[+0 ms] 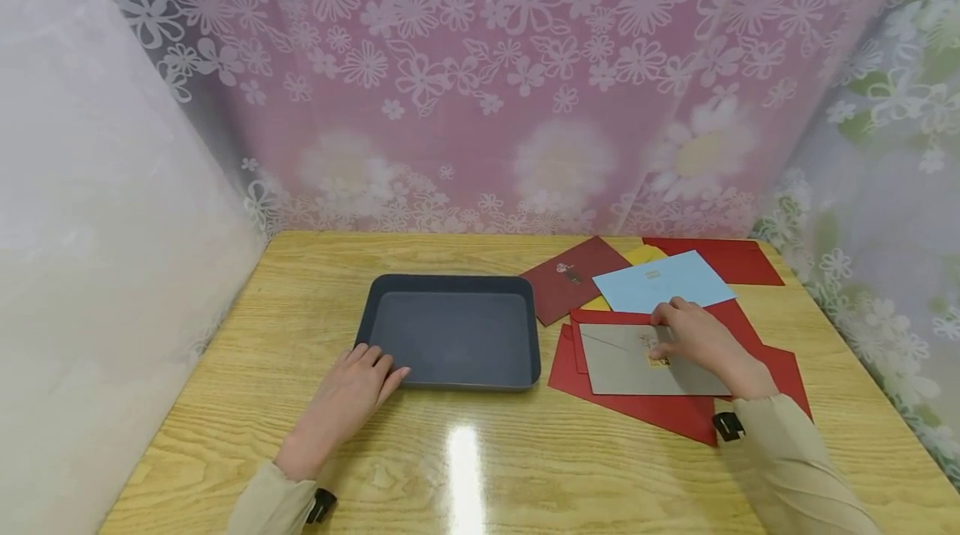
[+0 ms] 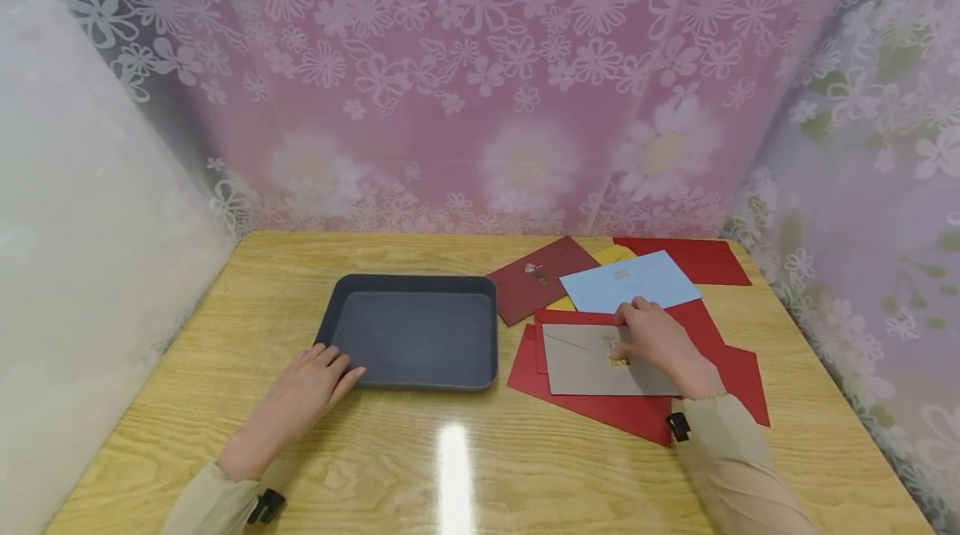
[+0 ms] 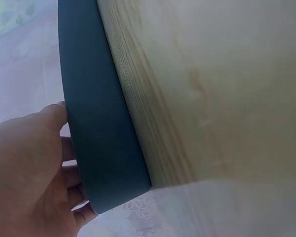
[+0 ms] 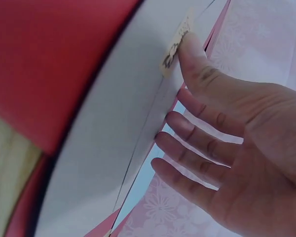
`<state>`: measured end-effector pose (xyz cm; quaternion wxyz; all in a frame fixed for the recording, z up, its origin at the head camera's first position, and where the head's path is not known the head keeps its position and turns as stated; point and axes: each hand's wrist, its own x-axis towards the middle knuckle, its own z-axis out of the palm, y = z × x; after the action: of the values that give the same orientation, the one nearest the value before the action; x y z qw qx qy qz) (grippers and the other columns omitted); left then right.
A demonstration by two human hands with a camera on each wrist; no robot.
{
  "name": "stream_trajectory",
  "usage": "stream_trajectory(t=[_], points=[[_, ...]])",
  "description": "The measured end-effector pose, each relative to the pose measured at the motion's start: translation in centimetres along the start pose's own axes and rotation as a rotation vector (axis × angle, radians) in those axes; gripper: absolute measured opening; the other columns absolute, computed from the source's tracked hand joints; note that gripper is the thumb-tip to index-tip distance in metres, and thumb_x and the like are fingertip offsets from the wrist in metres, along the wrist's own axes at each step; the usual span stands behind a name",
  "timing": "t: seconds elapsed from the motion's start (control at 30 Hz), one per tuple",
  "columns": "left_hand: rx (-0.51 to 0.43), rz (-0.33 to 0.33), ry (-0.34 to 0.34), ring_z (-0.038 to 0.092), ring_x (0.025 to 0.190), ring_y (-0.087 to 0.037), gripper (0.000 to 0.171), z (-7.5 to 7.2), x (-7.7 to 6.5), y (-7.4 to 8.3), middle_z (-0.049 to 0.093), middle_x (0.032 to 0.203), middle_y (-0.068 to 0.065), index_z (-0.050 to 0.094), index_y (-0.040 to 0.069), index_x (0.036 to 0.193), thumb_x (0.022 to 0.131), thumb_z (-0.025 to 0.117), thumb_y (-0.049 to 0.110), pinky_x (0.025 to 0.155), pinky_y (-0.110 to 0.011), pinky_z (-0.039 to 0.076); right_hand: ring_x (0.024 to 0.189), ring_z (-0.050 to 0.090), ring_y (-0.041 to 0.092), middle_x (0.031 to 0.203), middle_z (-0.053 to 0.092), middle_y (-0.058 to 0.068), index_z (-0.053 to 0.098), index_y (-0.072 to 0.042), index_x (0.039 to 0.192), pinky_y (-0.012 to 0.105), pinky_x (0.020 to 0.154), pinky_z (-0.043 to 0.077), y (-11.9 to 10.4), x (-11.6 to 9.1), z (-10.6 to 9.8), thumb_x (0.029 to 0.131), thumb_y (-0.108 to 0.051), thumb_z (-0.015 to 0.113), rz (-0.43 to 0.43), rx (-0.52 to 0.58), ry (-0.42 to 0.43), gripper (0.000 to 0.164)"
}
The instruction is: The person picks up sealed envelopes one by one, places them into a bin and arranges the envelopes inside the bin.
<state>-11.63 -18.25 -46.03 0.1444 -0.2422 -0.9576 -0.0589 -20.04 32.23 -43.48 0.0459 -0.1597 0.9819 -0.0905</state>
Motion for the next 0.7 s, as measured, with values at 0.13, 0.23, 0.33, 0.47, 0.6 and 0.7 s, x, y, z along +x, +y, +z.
stream_trajectory(t=[0.13, 0.23, 0.33, 0.47, 0.6, 0.7], points=[[0.005, 0.008, 0.023, 0.044, 0.074, -0.018, 0.027, 0.0, 0.0, 0.0, 0.053, 0.078, 0.001, 0.061, 0.014, 0.079, 0.1, 0.062, 0.031, 0.072, -0.035, 0.042, 0.087, 0.054, 0.031, 0.094, 0.058, 0.013, 0.062, 0.001, 0.098, 0.05, 0.079, 0.049, 0.3, 0.5, -0.2, 0.073, -0.027, 0.09, -0.006, 0.018, -0.037, 0.047], [0.004, 0.011, 0.038, 0.045, 0.074, -0.019, 0.027, 0.0, 0.0, 0.0, 0.054, 0.078, 0.001, 0.061, 0.014, 0.079, 0.1, 0.063, 0.031, 0.072, -0.035, 0.042, 0.085, 0.051, 0.029, 0.091, 0.056, 0.012, 0.059, 0.0, 0.094, 0.047, 0.076, 0.047, 0.6, 0.8, -0.4, 0.073, -0.028, 0.09, -0.005, 0.027, -0.067, 0.047], [0.006, 0.015, 0.05, 0.045, 0.073, -0.019, 0.028, 0.0, 0.0, 0.0, 0.053, 0.077, 0.001, 0.061, 0.014, 0.078, 0.1, 0.063, 0.03, 0.072, -0.035, 0.042, 0.082, 0.048, 0.027, 0.086, 0.054, 0.009, 0.057, -0.001, 0.091, 0.043, 0.074, 0.044, 0.8, 1.1, -0.5, 0.072, -0.03, 0.091, 0.004, 0.039, -0.096, 0.048], [0.014, 0.017, 0.049, 0.044, 0.072, -0.019, 0.028, 0.0, 0.0, 0.0, 0.052, 0.075, 0.001, 0.061, 0.014, 0.078, 0.1, 0.063, 0.031, 0.071, -0.035, 0.042, 0.083, 0.048, 0.027, 0.087, 0.055, 0.009, 0.056, 0.0, 0.094, 0.043, 0.074, 0.044, 0.9, 1.1, -0.6, 0.072, -0.032, 0.091, 0.014, 0.076, -0.122, 0.052], [0.013, 0.013, 0.039, 0.045, 0.072, -0.019, 0.029, 0.0, 0.0, 0.1, 0.052, 0.075, 0.001, 0.062, 0.013, 0.078, 0.1, 0.063, 0.032, 0.072, -0.035, 0.042, 0.091, 0.052, 0.032, 0.097, 0.059, 0.014, 0.059, 0.003, 0.104, 0.05, 0.08, 0.048, 0.9, 0.6, -0.4, 0.07, -0.039, 0.091, 0.018, 0.1, -0.107, 0.064], [0.014, 0.01, 0.034, 0.047, 0.073, -0.019, 0.028, 0.0, -0.1, 0.1, 0.053, 0.076, 0.001, 0.063, 0.013, 0.079, 0.1, 0.063, 0.031, 0.073, -0.036, 0.043, 0.093, 0.051, 0.033, 0.099, 0.059, 0.014, 0.059, 0.002, 0.105, 0.051, 0.081, 0.047, 0.9, 0.2, -0.1, 0.067, -0.045, 0.091, 0.017, 0.09, -0.088, 0.069]])
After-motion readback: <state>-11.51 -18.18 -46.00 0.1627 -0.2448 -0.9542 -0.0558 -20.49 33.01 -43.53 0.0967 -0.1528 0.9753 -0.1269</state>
